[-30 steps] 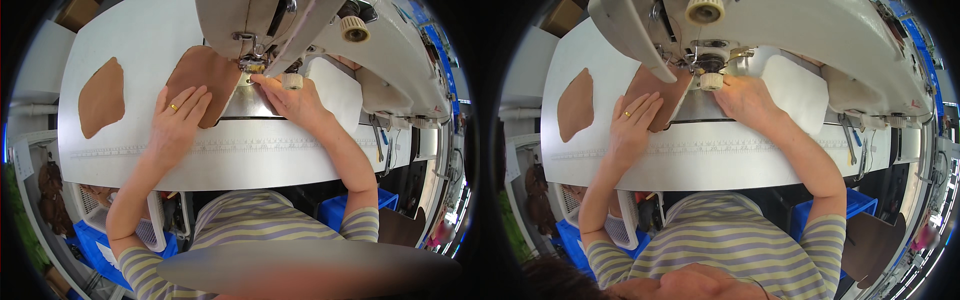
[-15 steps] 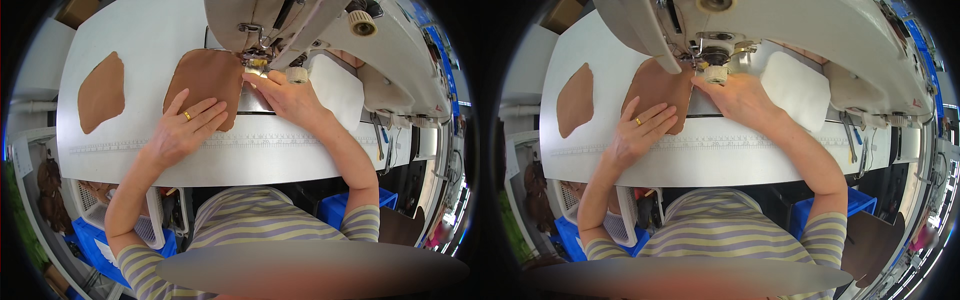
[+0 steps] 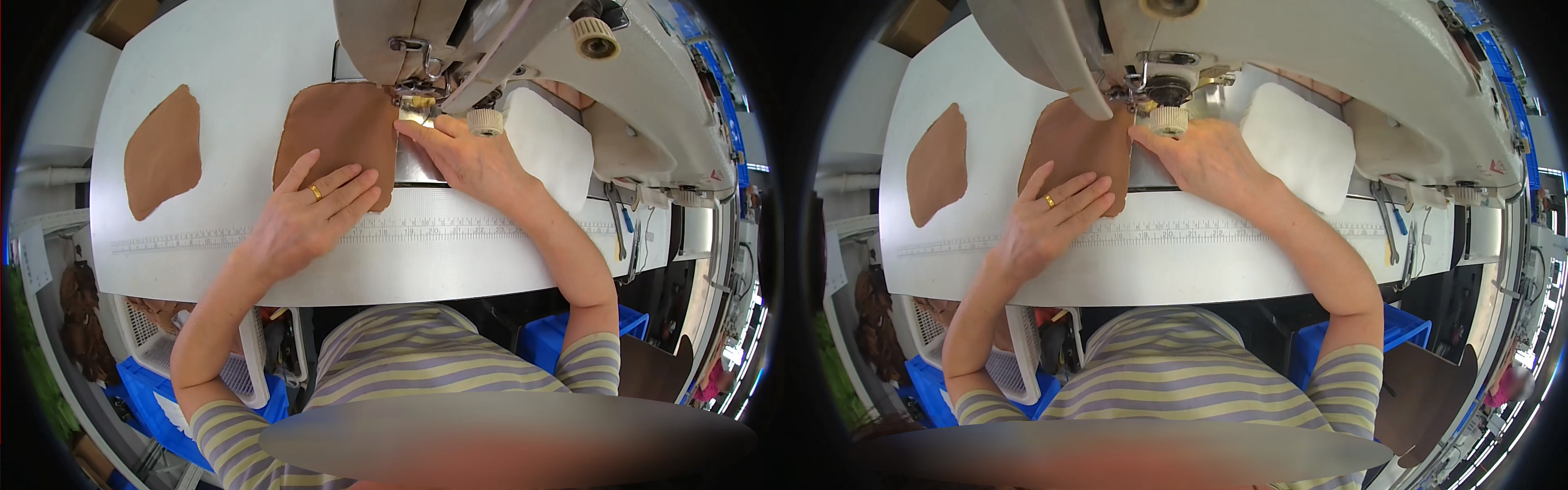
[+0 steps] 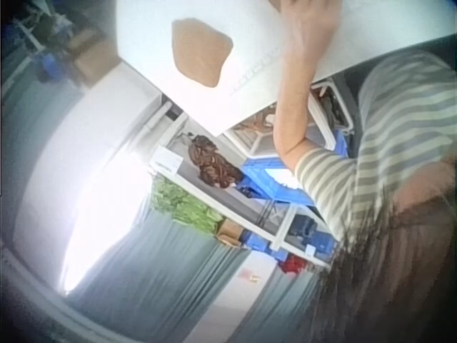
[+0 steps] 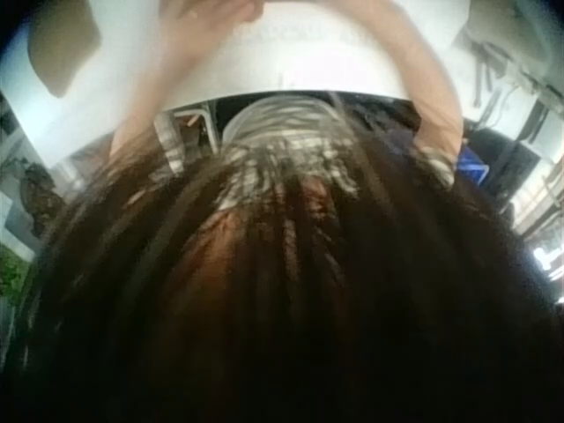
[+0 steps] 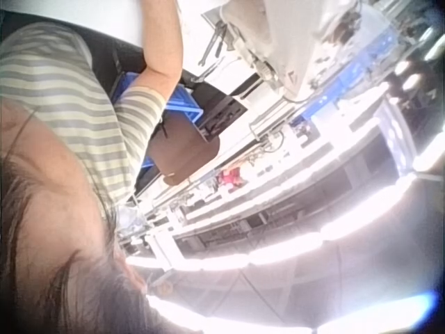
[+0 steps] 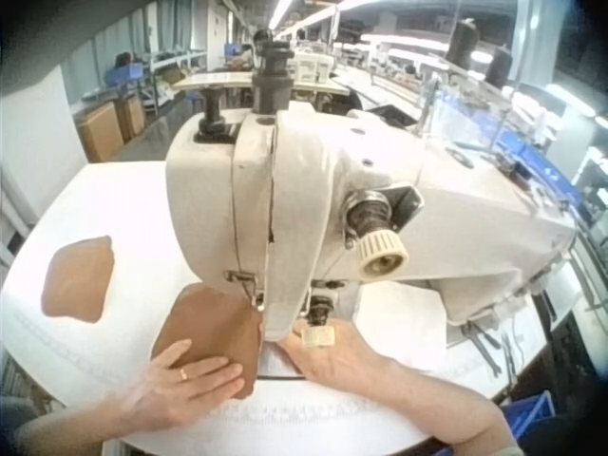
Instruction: Sewing brown leather patches onto white fabric liners using an industrial sewing machine.
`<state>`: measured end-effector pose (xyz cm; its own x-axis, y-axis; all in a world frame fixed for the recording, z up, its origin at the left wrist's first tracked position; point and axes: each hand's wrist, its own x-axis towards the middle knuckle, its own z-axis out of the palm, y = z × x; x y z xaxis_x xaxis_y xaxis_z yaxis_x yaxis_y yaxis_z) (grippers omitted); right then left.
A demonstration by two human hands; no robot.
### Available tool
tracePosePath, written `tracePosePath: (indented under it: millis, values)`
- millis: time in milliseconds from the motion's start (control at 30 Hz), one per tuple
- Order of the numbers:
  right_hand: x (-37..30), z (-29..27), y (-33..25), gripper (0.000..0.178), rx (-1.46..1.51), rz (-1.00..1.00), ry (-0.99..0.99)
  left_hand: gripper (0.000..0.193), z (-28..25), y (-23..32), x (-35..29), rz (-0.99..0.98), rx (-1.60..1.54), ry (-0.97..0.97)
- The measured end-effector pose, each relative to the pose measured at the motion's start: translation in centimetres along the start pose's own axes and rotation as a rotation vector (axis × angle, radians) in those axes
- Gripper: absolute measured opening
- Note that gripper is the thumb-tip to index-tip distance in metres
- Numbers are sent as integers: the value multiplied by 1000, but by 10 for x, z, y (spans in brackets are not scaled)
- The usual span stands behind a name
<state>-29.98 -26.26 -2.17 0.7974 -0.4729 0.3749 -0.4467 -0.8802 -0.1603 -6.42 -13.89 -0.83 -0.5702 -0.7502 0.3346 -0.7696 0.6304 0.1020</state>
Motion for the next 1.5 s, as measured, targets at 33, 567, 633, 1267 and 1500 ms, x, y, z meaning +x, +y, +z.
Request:
tracePosePath:
  millis: [33, 567, 633, 1267, 1500]
  values:
    - [-1, 0, 2, 31, -1, -25, -12, 35, 0, 0, 1, -2, 4, -3]
    - [-2, -7, -2, 30, 105, -60, -8, 35, 10, -7, 12, 38, 14, 53]
    - [-2, -8, -2, 30, 94, -69, -11, 35, 9, -6, 13, 19, 5, 42]
    - [-7, -1, 6, 37, 161, -64, -62, 42, 25, -43, 35, 65, -8, 108]
    - [4, -1, 0, 35, 61, 119, -49, 42, 32, -64, 49, 121, 133, 153]
